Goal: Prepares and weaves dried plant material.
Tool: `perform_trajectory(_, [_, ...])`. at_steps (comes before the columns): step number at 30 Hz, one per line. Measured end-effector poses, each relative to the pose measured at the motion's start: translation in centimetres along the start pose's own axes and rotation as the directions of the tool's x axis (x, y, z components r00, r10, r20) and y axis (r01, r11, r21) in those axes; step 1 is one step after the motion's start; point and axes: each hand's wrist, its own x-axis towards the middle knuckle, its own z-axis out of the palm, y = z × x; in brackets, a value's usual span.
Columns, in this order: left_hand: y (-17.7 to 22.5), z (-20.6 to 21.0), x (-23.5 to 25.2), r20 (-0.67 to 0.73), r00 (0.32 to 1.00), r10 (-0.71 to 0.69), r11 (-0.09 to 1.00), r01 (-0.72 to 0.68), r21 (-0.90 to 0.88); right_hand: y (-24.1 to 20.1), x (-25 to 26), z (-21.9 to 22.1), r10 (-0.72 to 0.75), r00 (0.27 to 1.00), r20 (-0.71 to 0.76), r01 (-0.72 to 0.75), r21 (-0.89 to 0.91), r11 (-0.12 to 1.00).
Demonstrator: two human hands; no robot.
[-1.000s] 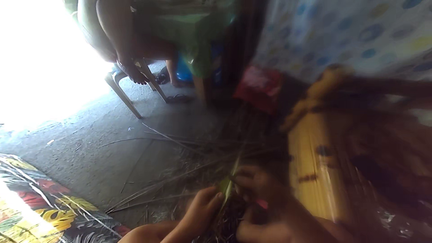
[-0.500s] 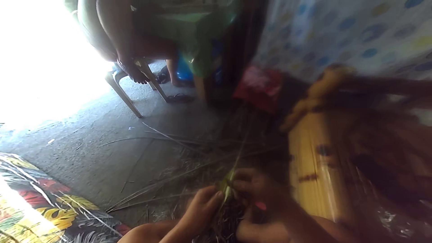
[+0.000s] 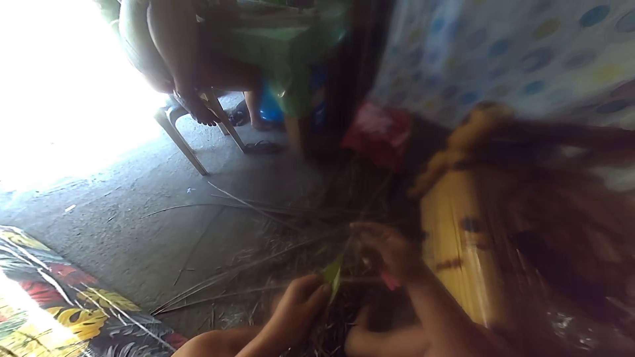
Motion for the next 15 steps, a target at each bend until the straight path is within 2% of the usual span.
perform_trajectory(3, [0.0,0.0,0.0,0.027,0.999,-0.022,1.0,0.022,-0.005,0.3,0.0,0.5,0.012,0.999,0.038,-0.013,0.044,0.999])
perform_trajectory(6, [0.4,0.1,-0.3,0.15,0.98,-0.133,0.987,0.144,-0.067,0.4,0.3,0.3,-0.011,0.997,-0.077,0.02,0.126,0.992])
perform_trajectory(8, [0.3,0.3,-0.4,0.179,0.972,-0.155,0.985,0.166,-0.046,0.0,0.4,-0.2,-0.016,0.986,-0.163,0.044,0.17,0.985])
perform_trajectory(11, [-0.3,0.4,-0.3,0.015,0.995,-0.102,0.989,0.1,0.109,-0.7,0.1,-0.4,0.005,0.979,-0.203,0.012,0.085,0.996])
perform_trajectory(13, [-0.9,0.2,-0.1,-0.138,0.99,-0.034,0.936,0.08,0.343,-0.7,-0.4,0.1,0.049,0.973,-0.226,-0.051,-0.004,0.999])
perform_trajectory(15, [-1.4,-0.2,0.0,-0.198,0.98,0.034,0.862,0.071,0.501,-0.3,-1.1,1.0,0.089,0.981,-0.174,-0.104,-0.082,0.991])
